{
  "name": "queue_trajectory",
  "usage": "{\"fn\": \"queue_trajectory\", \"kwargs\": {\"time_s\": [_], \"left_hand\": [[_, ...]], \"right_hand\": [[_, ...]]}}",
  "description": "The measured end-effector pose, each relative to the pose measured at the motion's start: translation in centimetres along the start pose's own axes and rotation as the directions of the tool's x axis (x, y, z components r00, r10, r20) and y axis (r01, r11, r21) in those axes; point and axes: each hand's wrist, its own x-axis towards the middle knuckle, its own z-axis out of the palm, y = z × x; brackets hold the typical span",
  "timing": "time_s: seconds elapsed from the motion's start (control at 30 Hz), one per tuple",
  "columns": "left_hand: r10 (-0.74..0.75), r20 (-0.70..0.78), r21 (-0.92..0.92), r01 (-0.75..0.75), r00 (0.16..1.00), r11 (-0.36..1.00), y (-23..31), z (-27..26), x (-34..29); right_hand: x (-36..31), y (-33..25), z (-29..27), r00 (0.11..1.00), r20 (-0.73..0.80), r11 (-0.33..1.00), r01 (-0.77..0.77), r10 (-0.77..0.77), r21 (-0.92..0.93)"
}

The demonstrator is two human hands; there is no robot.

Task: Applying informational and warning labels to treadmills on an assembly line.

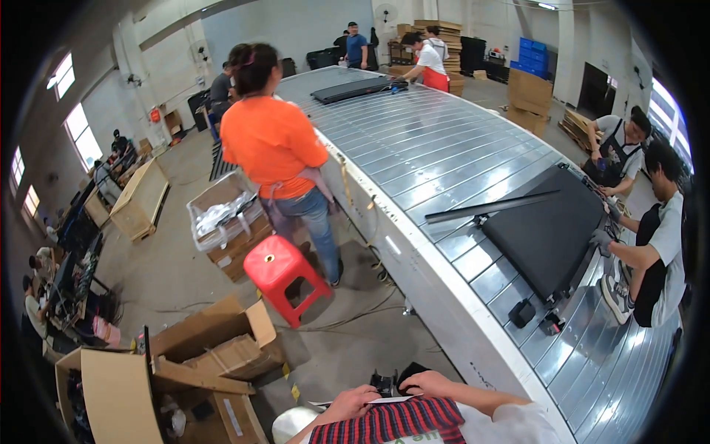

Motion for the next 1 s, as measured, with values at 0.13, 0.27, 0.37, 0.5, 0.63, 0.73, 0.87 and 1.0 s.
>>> {"fn": "queue_trajectory", "kwargs": {"time_s": [0.13,0.27,0.37,0.5,0.63,0.73,0.87,1.0], "left_hand": [[0.076,0.084,0.013,-0.077,0.994,0.997,0.3,0.2,7.5],[0.129,0.166,-0.013,-0.129,0.978,0.992,0.1,-0.8,12.5],[0.209,0.328,-0.009,-0.218,0.921,0.976,-0.6,-2.4,15.8],[0.350,0.316,0.087,-0.394,0.882,0.915,-1.2,-6.0,20.3],[0.417,0.253,0.120,-0.456,0.873,0.882,-1.6,-10.5,24.0],[0.481,0.287,0.205,-0.544,0.828,0.814,-2.9,-12.5,26.0],[0.483,0.344,0.269,-0.577,0.805,0.771,-6.3,-12.9,27.9],[0.539,0.098,0.220,-0.546,0.837,0.808,-6.1,-16.2,30.7]], "right_hand": [[-0.9,3.8,-3.4,0.913,-0.342,0.975,-0.208,0.223,0.080],[-0.1,6.6,-5.8,0.928,-0.272,0.964,-0.224,0.256,0.140],[0.9,8.1,-7.2,0.894,-0.218,0.873,-0.286,0.391,0.396],[2.7,10.0,-9.2,0.865,0.058,0.268,-0.217,0.498,0.939],[6.9,10.6,-14.0,0.915,0.078,-0.088,-0.047,0.395,0.995],[11.6,11.6,-16.4,0.860,0.148,-0.033,-0.151,0.488,0.988],[16.5,12.1,-18.4,0.770,0.125,0.279,-0.370,0.626,0.886],[20.2,13.0,-24.2,0.722,-0.045,0.345,-0.274,0.690,0.898]]}}
